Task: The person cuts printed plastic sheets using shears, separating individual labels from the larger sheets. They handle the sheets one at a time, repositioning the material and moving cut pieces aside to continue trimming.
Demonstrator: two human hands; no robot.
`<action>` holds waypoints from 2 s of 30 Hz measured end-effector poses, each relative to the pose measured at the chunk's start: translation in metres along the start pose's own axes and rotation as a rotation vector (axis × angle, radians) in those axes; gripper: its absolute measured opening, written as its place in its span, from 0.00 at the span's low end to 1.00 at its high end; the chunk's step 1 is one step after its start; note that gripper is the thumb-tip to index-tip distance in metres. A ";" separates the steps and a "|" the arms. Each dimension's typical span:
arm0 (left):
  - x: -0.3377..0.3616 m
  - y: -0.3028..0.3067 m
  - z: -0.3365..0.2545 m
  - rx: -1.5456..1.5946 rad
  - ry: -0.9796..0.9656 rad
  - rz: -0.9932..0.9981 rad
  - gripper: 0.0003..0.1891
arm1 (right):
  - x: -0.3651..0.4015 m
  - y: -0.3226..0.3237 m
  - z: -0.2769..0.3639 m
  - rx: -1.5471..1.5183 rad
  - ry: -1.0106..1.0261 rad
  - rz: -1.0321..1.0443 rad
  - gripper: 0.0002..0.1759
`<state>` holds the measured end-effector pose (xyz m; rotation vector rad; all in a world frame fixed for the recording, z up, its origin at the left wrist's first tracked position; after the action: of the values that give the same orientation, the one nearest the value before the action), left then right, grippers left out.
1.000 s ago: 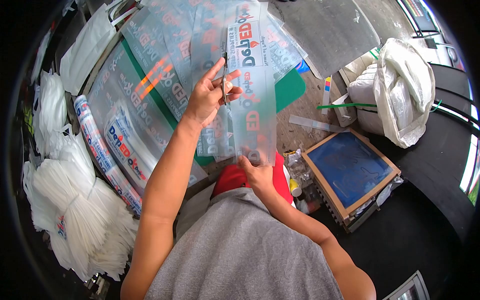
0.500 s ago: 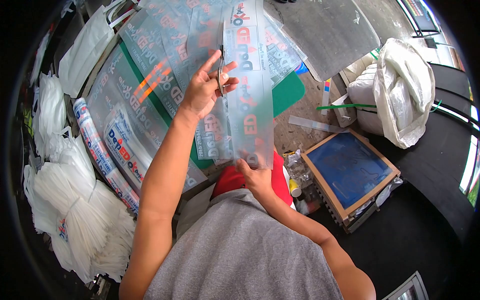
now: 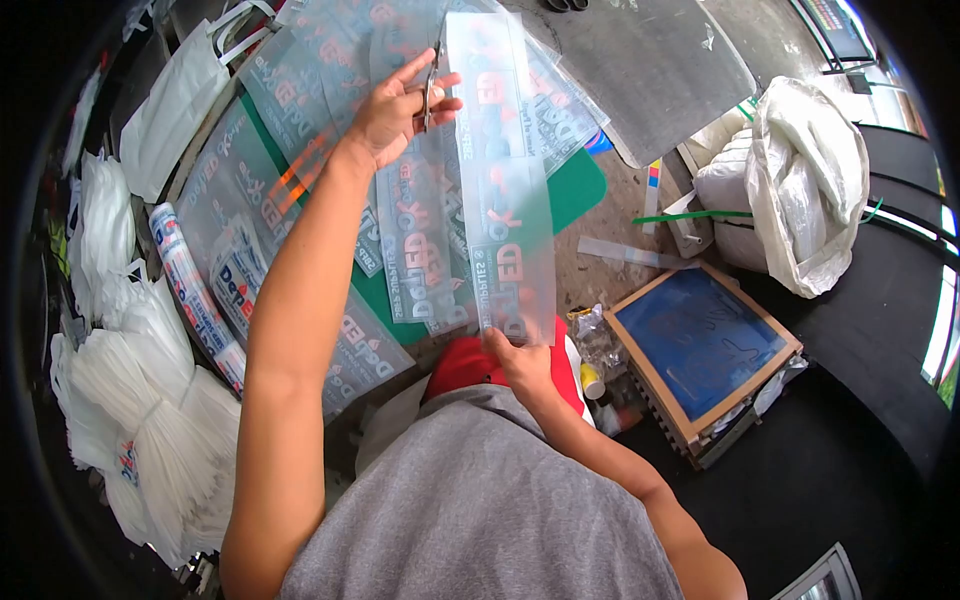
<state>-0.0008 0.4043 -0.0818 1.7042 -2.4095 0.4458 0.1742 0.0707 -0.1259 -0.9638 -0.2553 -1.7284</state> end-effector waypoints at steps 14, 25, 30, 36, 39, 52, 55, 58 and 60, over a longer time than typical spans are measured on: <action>0.160 0.045 -0.012 0.013 -0.060 -0.128 0.40 | -0.023 -0.048 0.040 -0.241 -0.047 0.118 0.13; 0.350 -0.012 0.076 0.154 0.173 -0.360 0.41 | -0.003 -0.133 0.067 -0.582 -0.079 0.428 0.15; 0.364 -0.032 0.098 0.126 0.174 -0.375 0.39 | -0.008 -0.102 -0.035 -0.353 -0.350 0.269 0.16; 0.354 -0.025 0.103 0.056 0.102 -0.434 0.39 | -0.015 -0.103 -0.056 -0.215 -0.459 0.263 0.20; 0.349 -0.019 0.098 0.017 0.056 -0.437 0.38 | -0.007 -0.101 -0.056 -0.079 -0.530 0.360 0.23; 0.329 0.012 0.102 -0.525 0.008 -0.669 0.39 | -0.047 -0.046 0.041 0.920 0.228 0.089 0.30; 0.330 0.004 0.115 -0.532 0.015 -0.666 0.39 | -0.050 -0.044 0.021 0.618 -0.089 0.153 0.30; 0.333 0.000 0.115 -0.553 0.026 -0.679 0.36 | -0.049 -0.053 0.011 0.412 -0.174 0.075 0.27; 0.336 -0.004 0.113 -0.558 0.022 -0.685 0.33 | -0.048 -0.050 0.012 0.470 -0.139 0.060 0.26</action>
<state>-0.1059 0.0663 -0.0881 2.0312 -1.5482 -0.2743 0.1405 0.1311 -0.1384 -0.7330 -0.6837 -1.4554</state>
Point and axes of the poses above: each hand's wrist, its own x-axis away from the middle knuckle, its own y-axis out of the back of the hand, z = x × y, the point moved 6 cm from there along -x, towards the middle knuckle, and after that the axes turned 12 degrees about -x, right-handed, at the moved point
